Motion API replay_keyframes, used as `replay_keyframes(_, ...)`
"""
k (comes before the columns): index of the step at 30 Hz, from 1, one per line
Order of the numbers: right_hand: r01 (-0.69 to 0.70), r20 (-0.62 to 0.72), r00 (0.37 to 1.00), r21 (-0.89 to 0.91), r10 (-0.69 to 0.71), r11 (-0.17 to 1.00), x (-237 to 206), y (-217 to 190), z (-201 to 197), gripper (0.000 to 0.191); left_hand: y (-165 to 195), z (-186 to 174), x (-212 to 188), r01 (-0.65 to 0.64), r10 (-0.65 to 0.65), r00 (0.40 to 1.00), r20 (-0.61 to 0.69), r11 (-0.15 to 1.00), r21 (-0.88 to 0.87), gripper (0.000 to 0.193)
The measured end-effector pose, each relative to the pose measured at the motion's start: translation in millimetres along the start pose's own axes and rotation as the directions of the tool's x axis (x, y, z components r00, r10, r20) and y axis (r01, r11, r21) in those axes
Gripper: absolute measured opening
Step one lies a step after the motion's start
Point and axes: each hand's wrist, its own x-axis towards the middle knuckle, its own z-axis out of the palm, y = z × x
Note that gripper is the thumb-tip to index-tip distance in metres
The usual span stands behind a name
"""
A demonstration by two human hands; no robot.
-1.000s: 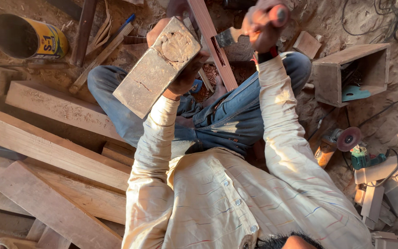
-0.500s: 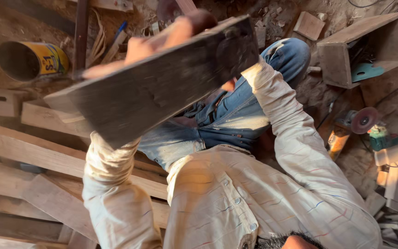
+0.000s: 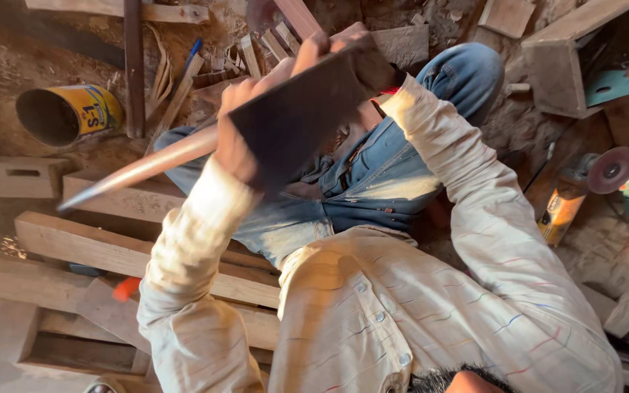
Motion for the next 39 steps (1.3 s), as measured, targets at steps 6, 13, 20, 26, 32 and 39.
replay_keyframes(6,-0.015,-0.001,1.000,-0.006,0.015,1.000,4,2,-2,0.017,4,-6,11,-0.349,0.304,0.878,-0.369,0.935,-0.059,0.052)
replay_keyframes(13,0.001,-0.013,1.000,0.002,-0.001,1.000,-2,-1,0,0.017,11,-6,10,0.278,-0.299,0.921,0.250,0.953,0.119,0.047)
replay_keyframes(20,-0.012,-0.020,1.000,0.003,0.012,1.000,0,8,1,0.017,19,-16,0,-0.342,0.295,0.890,-0.346,0.936,-0.080,0.046)
replay_keyframes(26,-0.004,-0.033,0.999,0.012,0.004,1.000,-6,8,10,0.018,17,-17,4,0.167,-0.164,0.980,0.109,0.986,-0.022,0.067)
replay_keyframes(32,-0.043,-0.054,0.998,-0.003,0.043,0.999,3,19,7,0.018,-23,35,-11,-0.287,0.241,0.887,-0.394,0.956,-0.061,0.042)
replay_keyframes(39,-0.027,-0.063,0.998,0.007,0.027,1.000,-9,14,9,0.019,-35,55,1,0.043,-0.035,0.991,-0.129,0.997,0.058,0.052)
